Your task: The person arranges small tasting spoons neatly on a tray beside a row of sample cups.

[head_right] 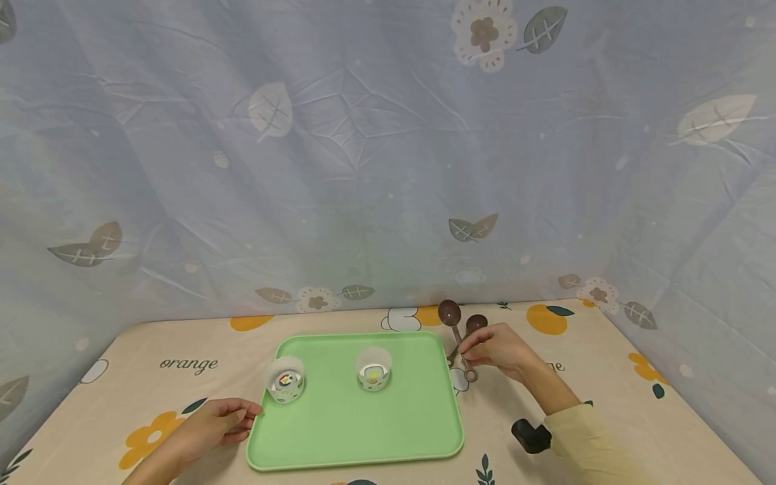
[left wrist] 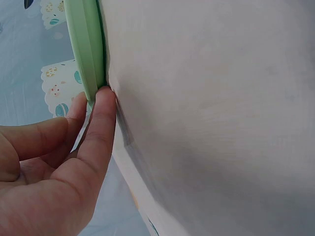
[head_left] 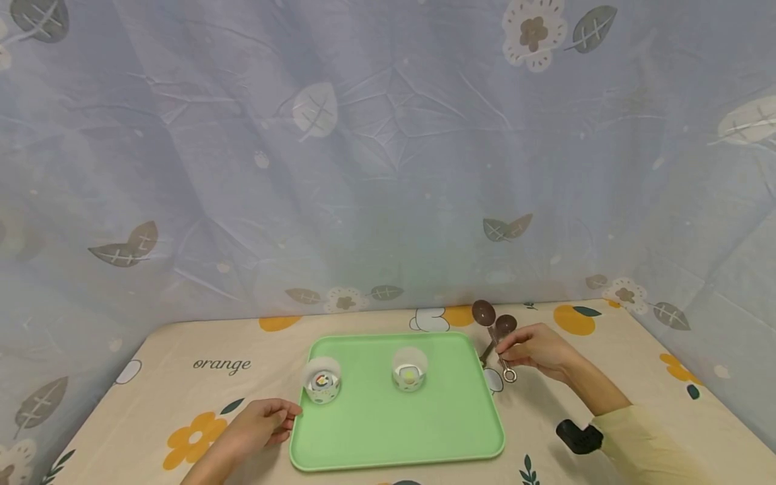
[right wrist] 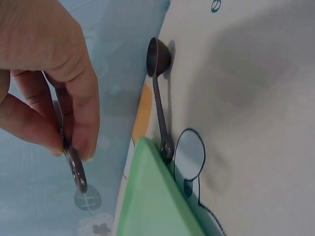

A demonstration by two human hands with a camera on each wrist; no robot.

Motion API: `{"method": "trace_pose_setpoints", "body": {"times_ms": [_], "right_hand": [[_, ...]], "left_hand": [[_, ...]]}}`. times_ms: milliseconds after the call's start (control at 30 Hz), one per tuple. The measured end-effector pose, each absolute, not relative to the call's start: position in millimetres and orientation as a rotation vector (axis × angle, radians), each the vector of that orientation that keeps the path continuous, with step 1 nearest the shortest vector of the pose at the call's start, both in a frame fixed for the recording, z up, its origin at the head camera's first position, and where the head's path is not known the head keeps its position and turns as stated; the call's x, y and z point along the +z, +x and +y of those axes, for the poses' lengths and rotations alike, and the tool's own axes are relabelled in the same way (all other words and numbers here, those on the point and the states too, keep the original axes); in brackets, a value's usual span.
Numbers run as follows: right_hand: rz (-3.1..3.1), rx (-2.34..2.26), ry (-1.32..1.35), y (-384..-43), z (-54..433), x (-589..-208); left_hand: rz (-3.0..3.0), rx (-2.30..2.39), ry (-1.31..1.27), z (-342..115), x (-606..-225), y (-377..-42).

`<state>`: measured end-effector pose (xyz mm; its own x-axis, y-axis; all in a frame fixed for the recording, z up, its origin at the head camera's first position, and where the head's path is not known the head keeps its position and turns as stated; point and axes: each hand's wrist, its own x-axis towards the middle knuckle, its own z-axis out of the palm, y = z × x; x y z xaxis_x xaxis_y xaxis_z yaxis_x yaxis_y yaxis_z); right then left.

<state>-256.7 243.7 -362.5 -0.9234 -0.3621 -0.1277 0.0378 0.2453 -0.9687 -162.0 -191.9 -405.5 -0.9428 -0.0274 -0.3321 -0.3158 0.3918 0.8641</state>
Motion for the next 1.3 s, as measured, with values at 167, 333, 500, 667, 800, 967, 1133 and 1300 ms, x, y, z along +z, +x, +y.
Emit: {"method": "trace_pose_setpoints", "body": {"times_ms": [167, 333, 500, 667, 800, 967, 1133, 1300], "right_hand": [[2.229, -1.699, -0.311, -256.9, 236.6, -362.5], [2.235, -1.683, -0.324, -255.8, 229.0, -360.6], [2.224, -1.684, -0.355, -253.5, 220.2, -358.0], [2.194, -1.693, -0.408, -248.5, 209.4, -353.8], [2.171, -1.687, -0.439, -246.0, 201.6, -352.3], [2.153, -1.679, -0.427, -244.7, 192.4, -354.2], [2.152, -1.67, -0.423, -242.7, 182.1, -357.6], [2.163, -1.65, -0.46, -239.7, 171.8, -359.4]], "left_hand": [[2.392, 1.578, -0.295, -192.0, -405.5, -161.4], [2.395, 1.575, -0.292, -192.3, -406.0, -161.9], [2.389, 1.577, -0.291, -192.8, -406.5, -162.6], [2.388, 1.58, -0.293, -192.9, -406.7, -162.5], [2.392, 1.578, -0.296, -192.6, -406.6, -162.4], [2.395, 1.571, -0.301, -192.5, -406.8, -162.8], [2.387, 1.571, -0.307, -192.2, -407.0, -163.0], [2.383, 1.575, -0.31, -191.8, -406.8, -162.6]]}}
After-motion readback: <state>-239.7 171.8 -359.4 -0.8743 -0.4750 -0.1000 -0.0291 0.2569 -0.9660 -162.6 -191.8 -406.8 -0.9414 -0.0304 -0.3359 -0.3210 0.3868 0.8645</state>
